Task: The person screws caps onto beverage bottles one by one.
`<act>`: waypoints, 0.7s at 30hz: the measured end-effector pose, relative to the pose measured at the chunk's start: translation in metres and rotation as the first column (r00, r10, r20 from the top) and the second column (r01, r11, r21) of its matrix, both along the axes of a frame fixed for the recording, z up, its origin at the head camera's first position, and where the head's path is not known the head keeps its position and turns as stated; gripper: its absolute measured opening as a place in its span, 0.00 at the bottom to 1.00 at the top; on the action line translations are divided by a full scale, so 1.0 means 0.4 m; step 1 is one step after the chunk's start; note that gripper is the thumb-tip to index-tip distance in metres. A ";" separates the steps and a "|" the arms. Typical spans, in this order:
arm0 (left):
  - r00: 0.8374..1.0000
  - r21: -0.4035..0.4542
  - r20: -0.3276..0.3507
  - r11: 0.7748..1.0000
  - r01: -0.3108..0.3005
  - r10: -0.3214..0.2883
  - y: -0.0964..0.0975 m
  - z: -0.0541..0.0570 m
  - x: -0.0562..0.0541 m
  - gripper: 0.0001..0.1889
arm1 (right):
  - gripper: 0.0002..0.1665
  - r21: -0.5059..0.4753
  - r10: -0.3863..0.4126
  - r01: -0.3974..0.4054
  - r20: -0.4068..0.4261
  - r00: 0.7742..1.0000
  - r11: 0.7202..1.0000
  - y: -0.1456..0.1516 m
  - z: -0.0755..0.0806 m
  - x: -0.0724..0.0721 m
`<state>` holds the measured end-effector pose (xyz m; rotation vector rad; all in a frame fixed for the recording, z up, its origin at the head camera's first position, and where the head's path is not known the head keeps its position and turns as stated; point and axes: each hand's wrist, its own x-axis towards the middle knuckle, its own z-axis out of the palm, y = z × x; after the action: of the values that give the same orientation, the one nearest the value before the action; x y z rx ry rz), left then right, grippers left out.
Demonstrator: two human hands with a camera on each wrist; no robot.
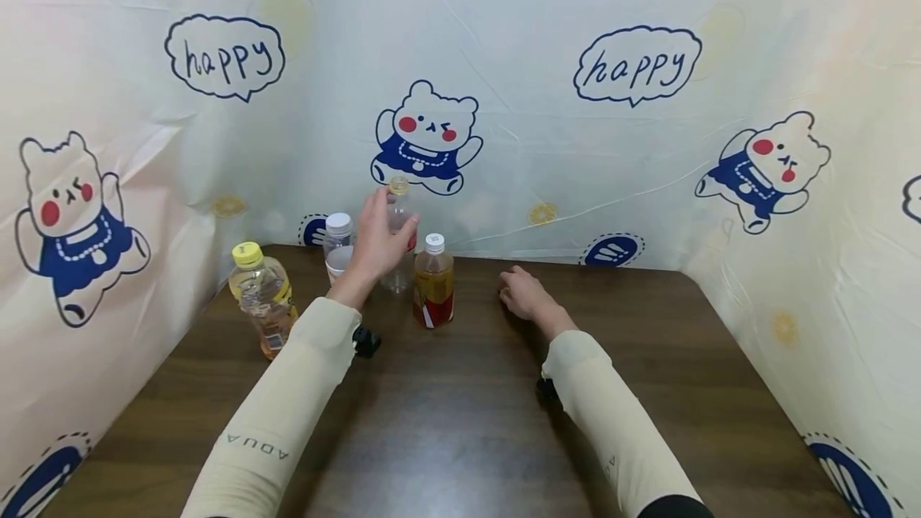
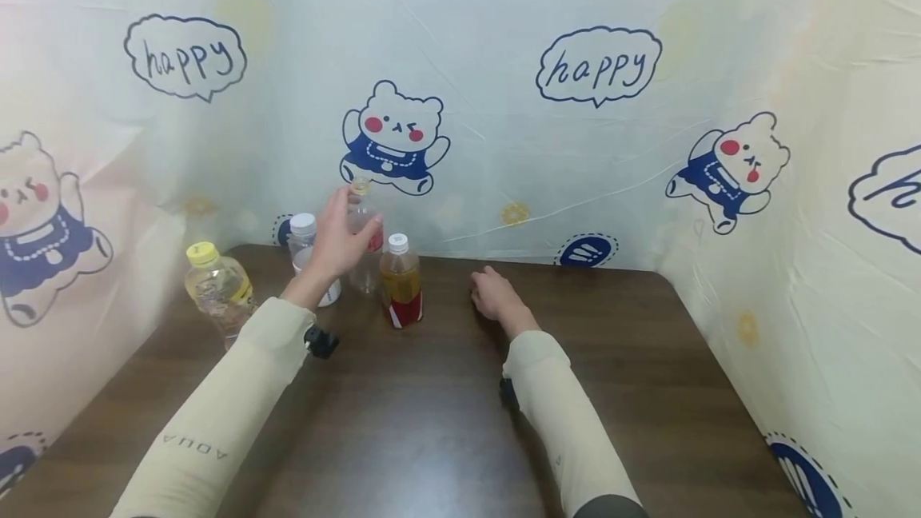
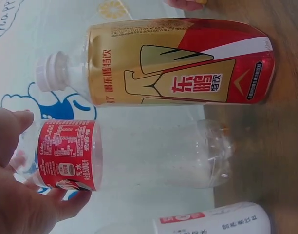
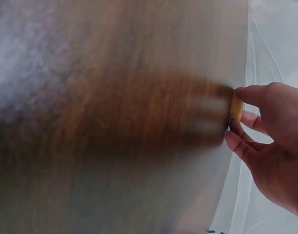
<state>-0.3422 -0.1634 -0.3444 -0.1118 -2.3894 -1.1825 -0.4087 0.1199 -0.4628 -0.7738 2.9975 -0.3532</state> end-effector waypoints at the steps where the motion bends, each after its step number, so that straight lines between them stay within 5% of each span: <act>1: 1.000 -0.001 0.001 1.000 0.004 -0.004 -0.001 -0.001 0.006 0.34 | 0.11 -0.002 -0.004 0.004 0.003 1.000 1.000 0.003 -0.001 0.000; 9: 1.000 -0.031 -0.002 1.000 0.006 -0.006 -0.017 -0.007 0.046 0.36 | 0.12 -0.006 0.016 -0.016 0.011 1.000 1.000 0.014 0.000 0.001; 21: 0.998 -0.076 -0.027 0.996 0.057 -0.059 -0.034 -0.017 0.106 0.35 | 0.12 -0.171 0.034 -0.035 -0.005 0.999 0.985 0.043 0.002 0.010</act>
<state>-0.2998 -0.1771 -0.3512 -0.2223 -2.4196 -1.1094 -0.4047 0.1372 -0.4620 -0.8374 2.9808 -0.6149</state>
